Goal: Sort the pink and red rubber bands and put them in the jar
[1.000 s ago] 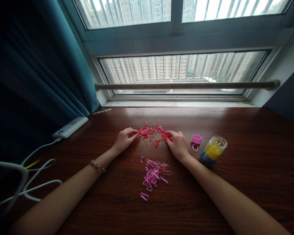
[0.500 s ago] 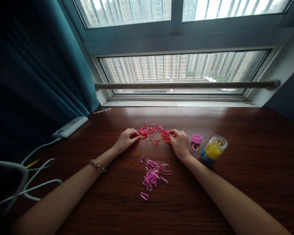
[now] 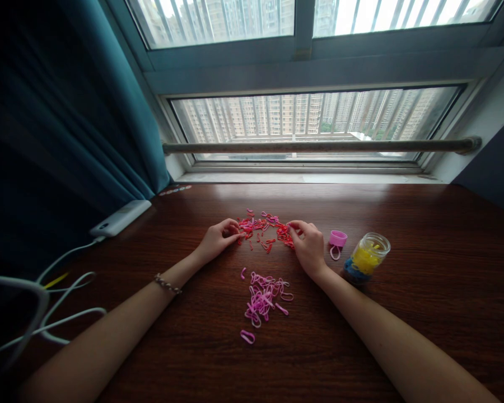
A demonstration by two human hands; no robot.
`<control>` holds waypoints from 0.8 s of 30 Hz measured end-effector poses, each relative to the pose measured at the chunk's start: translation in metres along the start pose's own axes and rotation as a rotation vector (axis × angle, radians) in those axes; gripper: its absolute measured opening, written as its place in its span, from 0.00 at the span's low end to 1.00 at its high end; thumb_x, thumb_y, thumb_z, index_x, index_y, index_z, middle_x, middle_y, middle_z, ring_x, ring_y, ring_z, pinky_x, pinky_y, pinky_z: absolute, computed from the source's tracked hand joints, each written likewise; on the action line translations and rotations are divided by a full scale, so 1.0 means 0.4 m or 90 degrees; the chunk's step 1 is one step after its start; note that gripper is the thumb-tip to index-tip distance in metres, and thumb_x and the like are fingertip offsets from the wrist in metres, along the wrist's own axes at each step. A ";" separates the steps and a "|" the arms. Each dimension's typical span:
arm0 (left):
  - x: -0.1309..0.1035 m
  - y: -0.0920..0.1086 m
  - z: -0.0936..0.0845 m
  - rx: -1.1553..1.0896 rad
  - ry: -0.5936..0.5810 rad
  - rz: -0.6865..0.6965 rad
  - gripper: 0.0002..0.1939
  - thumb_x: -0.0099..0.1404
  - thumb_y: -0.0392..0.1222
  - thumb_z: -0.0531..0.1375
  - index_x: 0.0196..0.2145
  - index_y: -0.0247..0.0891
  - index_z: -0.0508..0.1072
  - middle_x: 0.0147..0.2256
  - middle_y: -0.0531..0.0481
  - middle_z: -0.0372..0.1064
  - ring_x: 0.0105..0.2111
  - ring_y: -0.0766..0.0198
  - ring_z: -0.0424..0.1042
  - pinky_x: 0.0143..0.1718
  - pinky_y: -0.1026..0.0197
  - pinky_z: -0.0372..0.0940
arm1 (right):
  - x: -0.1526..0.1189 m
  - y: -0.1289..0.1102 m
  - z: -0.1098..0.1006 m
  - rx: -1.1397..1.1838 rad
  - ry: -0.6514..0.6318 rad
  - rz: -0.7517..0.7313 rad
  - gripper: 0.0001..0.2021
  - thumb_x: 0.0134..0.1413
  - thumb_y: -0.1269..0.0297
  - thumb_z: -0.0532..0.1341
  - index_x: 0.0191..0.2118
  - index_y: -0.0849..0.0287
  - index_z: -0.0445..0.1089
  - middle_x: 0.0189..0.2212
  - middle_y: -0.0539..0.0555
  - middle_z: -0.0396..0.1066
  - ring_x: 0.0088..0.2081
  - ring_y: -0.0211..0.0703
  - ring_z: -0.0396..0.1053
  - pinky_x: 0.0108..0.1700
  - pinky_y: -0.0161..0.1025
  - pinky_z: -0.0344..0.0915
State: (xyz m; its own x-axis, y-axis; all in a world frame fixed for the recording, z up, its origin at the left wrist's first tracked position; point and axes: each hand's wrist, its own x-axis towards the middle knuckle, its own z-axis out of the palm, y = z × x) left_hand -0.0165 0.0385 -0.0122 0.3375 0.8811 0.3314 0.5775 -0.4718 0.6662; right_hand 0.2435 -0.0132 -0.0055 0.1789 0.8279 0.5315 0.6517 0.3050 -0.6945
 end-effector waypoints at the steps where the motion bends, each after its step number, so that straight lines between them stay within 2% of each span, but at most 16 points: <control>1: 0.000 0.001 0.000 0.005 0.001 0.010 0.12 0.56 0.44 0.59 0.38 0.37 0.69 0.30 0.50 0.69 0.31 0.64 0.68 0.34 0.62 0.63 | 0.000 -0.001 0.000 0.003 -0.001 0.001 0.11 0.51 0.60 0.56 0.33 0.59 0.72 0.26 0.53 0.71 0.27 0.41 0.65 0.32 0.37 0.60; 6: 0.002 0.010 -0.006 0.042 0.013 0.045 0.09 0.60 0.38 0.55 0.36 0.38 0.73 0.33 0.48 0.68 0.34 0.63 0.67 0.36 0.62 0.62 | 0.000 -0.004 0.000 0.017 -0.006 0.005 0.11 0.52 0.59 0.55 0.33 0.60 0.72 0.27 0.53 0.72 0.26 0.41 0.65 0.30 0.36 0.60; 13: 0.001 0.018 -0.008 0.069 0.035 0.059 0.12 0.61 0.33 0.51 0.36 0.39 0.74 0.32 0.49 0.63 0.33 0.65 0.65 0.36 0.63 0.61 | -0.001 -0.007 0.003 0.029 -0.013 0.009 0.12 0.51 0.59 0.55 0.33 0.60 0.72 0.26 0.53 0.72 0.25 0.40 0.65 0.29 0.36 0.59; 24: 0.001 0.014 -0.012 0.062 0.099 0.041 0.07 0.59 0.39 0.56 0.31 0.38 0.74 0.31 0.50 0.62 0.30 0.66 0.64 0.30 0.65 0.60 | 0.000 -0.019 -0.001 0.119 -0.037 0.048 0.15 0.55 0.57 0.52 0.34 0.61 0.71 0.26 0.54 0.72 0.26 0.41 0.66 0.28 0.35 0.60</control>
State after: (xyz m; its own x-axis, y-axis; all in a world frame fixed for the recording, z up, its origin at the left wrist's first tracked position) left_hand -0.0167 0.0365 -0.0052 0.2610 0.8397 0.4761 0.6303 -0.5218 0.5748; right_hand 0.2391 -0.0158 -0.0001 0.1759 0.8754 0.4502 0.4895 0.3190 -0.8115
